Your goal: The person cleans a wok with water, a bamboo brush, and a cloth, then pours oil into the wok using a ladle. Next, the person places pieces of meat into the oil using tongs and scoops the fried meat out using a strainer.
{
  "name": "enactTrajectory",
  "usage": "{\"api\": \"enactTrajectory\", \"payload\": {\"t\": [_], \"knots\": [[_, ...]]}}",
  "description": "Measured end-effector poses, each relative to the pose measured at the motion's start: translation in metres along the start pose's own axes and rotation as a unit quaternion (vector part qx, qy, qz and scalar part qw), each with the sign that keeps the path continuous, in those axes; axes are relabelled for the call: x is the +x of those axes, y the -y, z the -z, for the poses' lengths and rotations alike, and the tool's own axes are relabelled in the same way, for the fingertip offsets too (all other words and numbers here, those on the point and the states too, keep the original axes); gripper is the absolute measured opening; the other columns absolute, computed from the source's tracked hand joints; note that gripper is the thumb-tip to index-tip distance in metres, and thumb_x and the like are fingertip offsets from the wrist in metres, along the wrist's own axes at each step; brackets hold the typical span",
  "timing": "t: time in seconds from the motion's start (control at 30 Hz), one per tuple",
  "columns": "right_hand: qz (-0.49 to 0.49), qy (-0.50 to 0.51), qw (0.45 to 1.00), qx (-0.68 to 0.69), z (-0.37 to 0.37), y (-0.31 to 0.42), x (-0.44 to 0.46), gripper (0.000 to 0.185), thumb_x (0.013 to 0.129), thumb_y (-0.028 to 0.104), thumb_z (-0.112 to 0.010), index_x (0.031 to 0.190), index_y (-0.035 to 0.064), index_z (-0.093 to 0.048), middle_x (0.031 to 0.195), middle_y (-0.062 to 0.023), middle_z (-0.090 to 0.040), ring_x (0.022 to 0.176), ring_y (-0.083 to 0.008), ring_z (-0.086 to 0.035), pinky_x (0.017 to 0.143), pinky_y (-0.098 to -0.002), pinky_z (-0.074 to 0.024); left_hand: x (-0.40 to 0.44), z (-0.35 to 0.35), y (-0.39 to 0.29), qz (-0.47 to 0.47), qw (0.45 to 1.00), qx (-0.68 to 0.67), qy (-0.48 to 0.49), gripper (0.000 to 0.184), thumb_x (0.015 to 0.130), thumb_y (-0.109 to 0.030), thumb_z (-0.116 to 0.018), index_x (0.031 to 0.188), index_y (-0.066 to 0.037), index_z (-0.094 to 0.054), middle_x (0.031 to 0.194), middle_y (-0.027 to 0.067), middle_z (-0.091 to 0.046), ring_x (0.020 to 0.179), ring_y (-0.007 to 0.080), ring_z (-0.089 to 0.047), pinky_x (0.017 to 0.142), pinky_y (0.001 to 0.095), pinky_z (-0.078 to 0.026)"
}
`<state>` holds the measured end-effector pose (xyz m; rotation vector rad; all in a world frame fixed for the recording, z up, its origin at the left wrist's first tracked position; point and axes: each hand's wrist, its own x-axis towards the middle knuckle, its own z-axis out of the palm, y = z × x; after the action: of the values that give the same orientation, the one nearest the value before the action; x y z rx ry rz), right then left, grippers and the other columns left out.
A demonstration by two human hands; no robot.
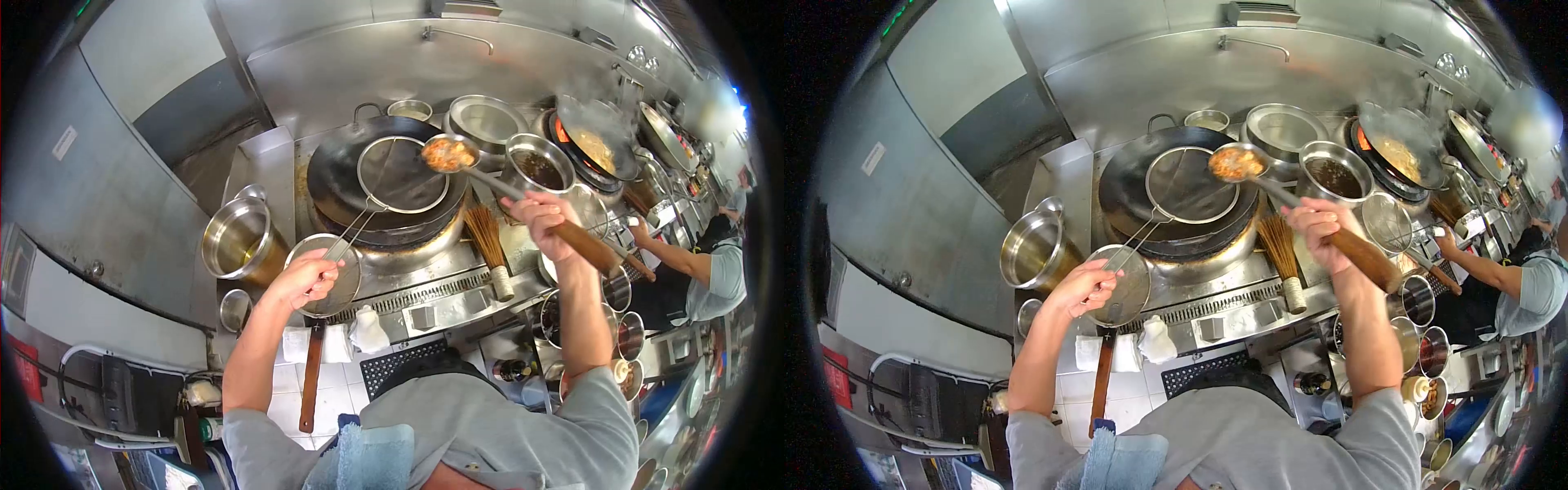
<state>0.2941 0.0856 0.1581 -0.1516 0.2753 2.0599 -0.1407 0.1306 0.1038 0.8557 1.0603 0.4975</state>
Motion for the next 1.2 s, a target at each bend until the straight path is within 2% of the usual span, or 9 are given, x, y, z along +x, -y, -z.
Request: {"api": "enactTrajectory", "payload": {"t": [0.3,0.4,0.53,0.73,0.87,0.93,1.0,1.13,1.2], "knots": [[-0.023,-0.09,0.932,-0.35,0.079,-0.044,0.057,0.01,0.092,0.006,-0.051,0.099,-0.0002,-0.047,0.069,0.0009,-0.041,0.048,-0.0032,-0.039,0.035,-0.0181,-0.031,-0.008,0.019,0.018,-0.084,0.973,0.196,-0.088,0.022,0.092,-0.009,-0.04,0.111,0.0,-0.046,0.068,-0.0009,-0.043,0.042,0.0051,-0.032,0.035,0.0239,-0.024],[0.049,-0.11,0.779,-0.616,0.08,-0.064,0.051,0.015,0.09,0.011,-0.055,0.081,0.0055,-0.045,0.061,0.0014,-0.044,0.046,-0.0059,-0.041,0.039,-0.0218,-0.0346,-0.007,0.023,0.021,-0.075,0.974,0.196,-0.086,0.023,0.093,-0.009,-0.039,0.112,0.001,-0.046,0.068,-0.0005,-0.043,0.041,0.0055,-0.032,0.035,0.0243,-0.024],[0.093,-0.153,0.723,-0.667,0.093,-0.069,0.046,0.016,0.084,0.008,-0.059,0.097,0.0026,-0.05,0.06,-0.0002,-0.045,0.046,-0.0081,-0.043,0.039,-0.024,-0.036,-0.007,0.027,0.023,-0.071,0.972,0.205,-0.085,0.023,0.093,-0.009,-0.038,0.113,0.001,-0.046,0.069,-0.0002,-0.043,0.042,0.0052,-0.031,0.035,0.0242,-0.024],[0.271,-0.129,0.423,-0.855,0.12,-0.061,0.045,0.042,0.082,0.007,-0.059,0.122,0.0012,-0.049,0.064,-0.0041,-0.054,0.051,-0.0113,-0.053,0.041,-0.0295,-0.043,0.009,0.037,0.026,-0.084,0.956,0.255,-0.118,0.024,0.095,-0.013,-0.038,0.115,-0.002,-0.047,0.073,0.0007,-0.045,0.044,0.0055,-0.032,0.037,0.0239,-0.025],[0.215,-0.145,0.679,-0.687,0.083,-0.053,0.02,0.048,0.084,0.009,-0.06,0.129,0.0016,-0.045,0.062,0.0011,-0.047,0.046,-0.0081,-0.045,0.037,-0.0241,-0.0381,0.01,0.034,0.026,-0.087,0.96,0.244,-0.11,0.025,0.095,-0.014,-0.039,0.116,-0.002,-0.047,0.074,0.0013,-0.046,0.047,0.0053,-0.034,0.037,0.0228,-0.025],[0.222,-0.114,0.736,-0.63,0.075,-0.027,-0.004,0.046,0.084,0.008,-0.061,0.127,0.0033,-0.045,0.062,0.0032,-0.043,0.045,-0.0061,-0.04,0.035,-0.0224,-0.0346,0.013,0.039,0.028,-0.074,0.963,0.233,-0.115,0.026,0.095,-0.013,-0.04,0.115,0.001,-0.047,0.078,0.004,-0.052,0.053,0.0094,-0.042,0.042,0.0267,-0.034],[0.273,-0.182,0.742,-0.584,0.062,-0.005,-0.034,0.04,0.085,0.008,-0.059,0.123,0.0032,-0.047,0.064,0.0027,-0.044,0.044,-0.0054,-0.04,0.033,-0.0223,-0.0342,0.02,0.051,0.039,-0.104,0.946,0.269,-0.148,0.026,0.095,-0.013,-0.041,0.113,0.004,-0.047,0.085,0.0085,-0.058,0.062,0.0157,-0.051,0.051,0.0313,-0.042],[0.3,-0.245,0.623,-0.68,0.041,0.055,-0.096,0.049,0.083,0.008,-0.06,0.128,0.0001,-0.043,0.063,0.0018,-0.043,0.044,-0.0062,-0.043,0.033,-0.0229,-0.0363,0.022,0.043,0.046,-0.198,0.838,0.454,-0.228,0.021,0.094,-0.011,-0.044,0.107,0.004,-0.051,0.103,0.0243,-0.063,0.093,0.038,-0.061,0.08,0.0414,-0.047],[0.261,-0.309,0.538,-0.739,0.043,0.096,-0.114,0.048,0.082,0.008,-0.061,0.126,-0.0027,-0.044,0.06,-0.0027,-0.048,0.043,-0.0106,-0.048,0.036,-0.0275,-0.0398,0.016,0.035,0.04,-0.199,0.805,0.5,-0.251,0.019,0.092,-0.009,-0.045,0.105,0.002,-0.053,0.1,0.0278,-0.061,0.096,0.0446,-0.058,0.078,0.045,-0.046]]}}
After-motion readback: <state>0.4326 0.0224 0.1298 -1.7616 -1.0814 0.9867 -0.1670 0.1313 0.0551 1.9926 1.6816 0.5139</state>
